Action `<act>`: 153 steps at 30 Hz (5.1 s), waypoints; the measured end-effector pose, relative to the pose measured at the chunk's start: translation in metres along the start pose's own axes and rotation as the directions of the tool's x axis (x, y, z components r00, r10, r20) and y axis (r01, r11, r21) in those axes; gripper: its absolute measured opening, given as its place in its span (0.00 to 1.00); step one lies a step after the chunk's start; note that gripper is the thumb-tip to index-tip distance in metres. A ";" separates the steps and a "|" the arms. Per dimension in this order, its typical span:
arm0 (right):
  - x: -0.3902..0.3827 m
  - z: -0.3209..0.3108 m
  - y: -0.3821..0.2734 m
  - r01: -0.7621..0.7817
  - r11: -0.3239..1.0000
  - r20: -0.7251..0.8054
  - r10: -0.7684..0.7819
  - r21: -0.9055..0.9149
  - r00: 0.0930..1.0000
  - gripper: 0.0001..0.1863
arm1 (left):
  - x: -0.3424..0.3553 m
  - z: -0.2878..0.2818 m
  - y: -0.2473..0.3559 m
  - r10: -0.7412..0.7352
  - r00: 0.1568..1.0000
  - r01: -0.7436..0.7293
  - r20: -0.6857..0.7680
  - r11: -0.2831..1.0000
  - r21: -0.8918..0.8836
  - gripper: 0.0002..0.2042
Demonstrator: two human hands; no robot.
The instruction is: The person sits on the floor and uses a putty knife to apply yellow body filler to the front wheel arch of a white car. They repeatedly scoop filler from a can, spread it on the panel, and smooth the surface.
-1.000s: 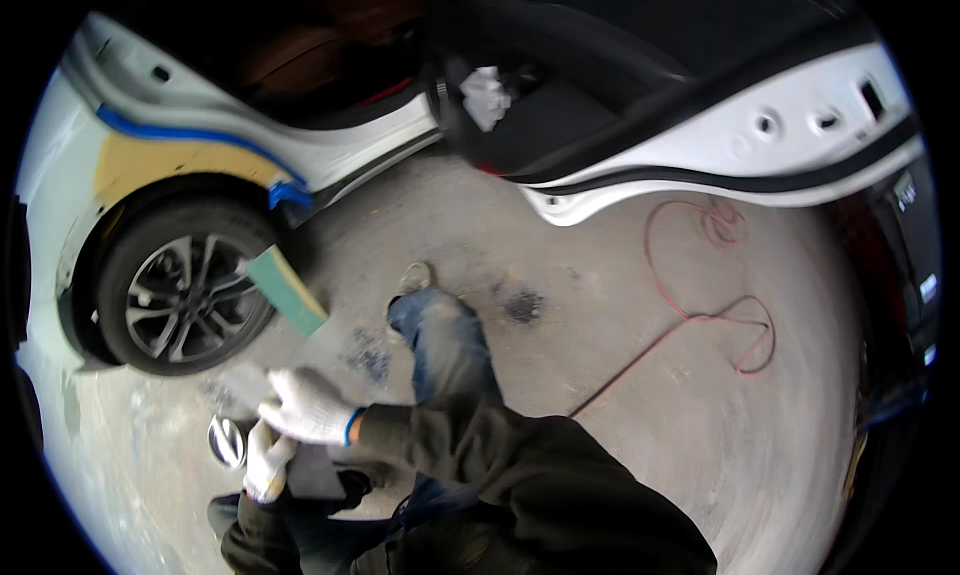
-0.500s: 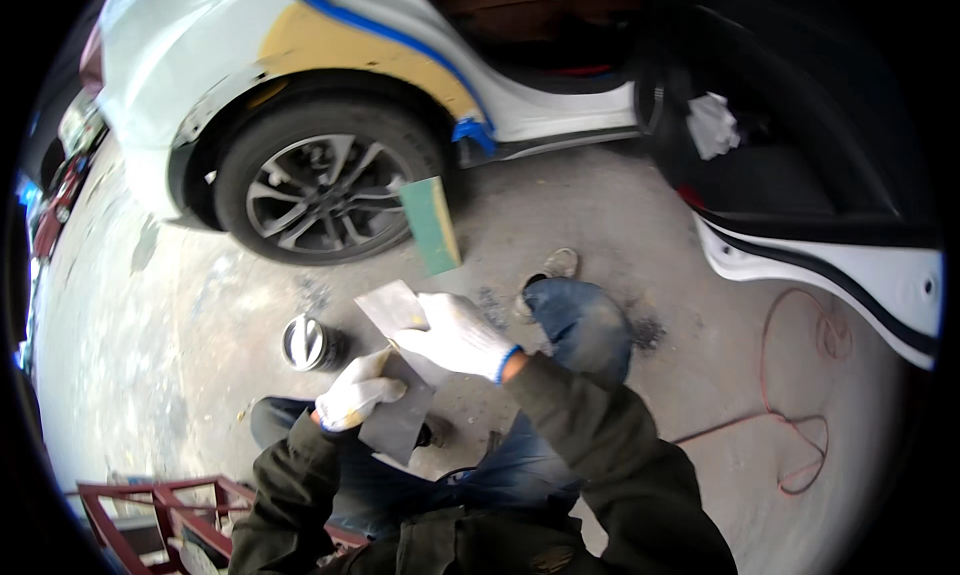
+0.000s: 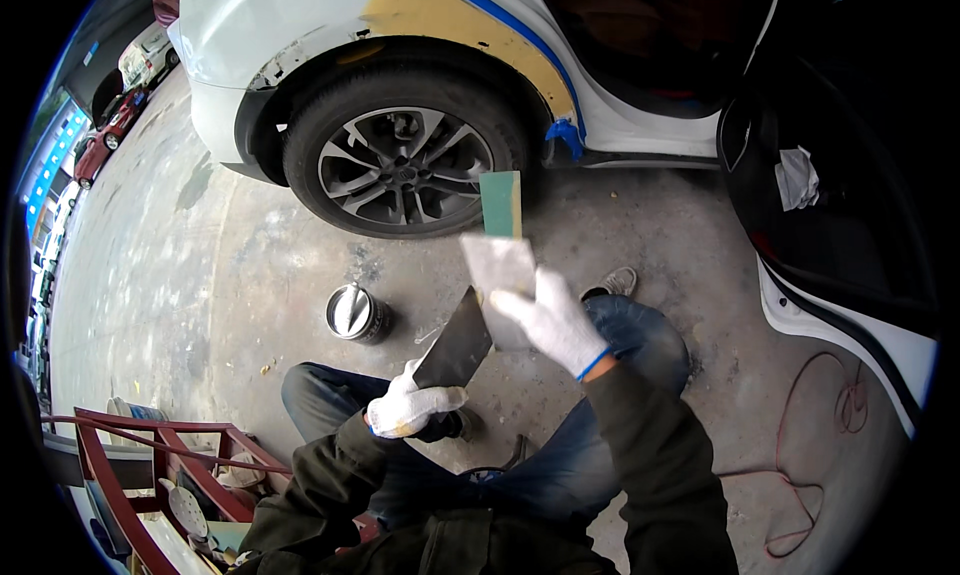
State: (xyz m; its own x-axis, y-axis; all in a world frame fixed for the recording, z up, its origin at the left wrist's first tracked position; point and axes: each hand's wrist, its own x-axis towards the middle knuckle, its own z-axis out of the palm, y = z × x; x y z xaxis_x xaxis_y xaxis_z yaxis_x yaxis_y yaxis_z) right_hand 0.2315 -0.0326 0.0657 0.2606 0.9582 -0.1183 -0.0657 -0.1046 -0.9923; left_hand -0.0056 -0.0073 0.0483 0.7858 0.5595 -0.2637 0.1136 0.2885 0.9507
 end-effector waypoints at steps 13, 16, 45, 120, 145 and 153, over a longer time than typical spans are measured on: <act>0.005 0.036 -0.030 -0.051 0.976 0.096 0.073 -0.210 0.993 0.16 | -0.004 -0.007 0.002 -0.166 0.981 0.195 0.104 0.895 -0.402 0.21; -0.015 0.050 -0.011 0.159 0.901 0.168 -0.098 -0.404 0.981 0.19 | 0.007 -0.013 -0.009 -0.269 0.958 0.288 0.102 0.887 -0.360 0.20; -0.040 0.037 0.031 -0.101 0.630 -0.094 0.268 0.770 0.959 0.13 | 0.032 0.020 -0.004 0.212 0.883 -0.327 -0.418 0.917 -0.226 0.40; -0.061 0.084 0.042 0.084 0.938 -0.242 -0.172 -0.336 0.955 0.15 | -0.001 -0.008 -0.001 0.192 0.950 -0.039 -0.246 0.855 0.517 0.10; -0.019 0.037 0.037 -0.002 0.999 -0.233 0.012 0.043 0.972 0.19 | -0.023 -0.032 0.005 0.117 0.992 -0.105 0.050 0.976 -0.191 0.28; -0.021 0.055 0.027 -0.091 0.993 -0.139 0.079 -0.079 0.987 0.15 | -0.020 -0.015 -0.010 0.008 0.993 -0.017 -0.120 0.997 -0.074 0.23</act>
State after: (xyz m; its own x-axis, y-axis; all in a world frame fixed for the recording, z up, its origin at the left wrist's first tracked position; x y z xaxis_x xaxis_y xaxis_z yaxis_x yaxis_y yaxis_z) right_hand 0.1714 -0.0406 0.0436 0.3862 0.9005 -0.2000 -0.0125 -0.2117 -0.9772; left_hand -0.0320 -0.0095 0.0415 0.7079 0.6511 -0.2737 0.0552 0.3354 0.9405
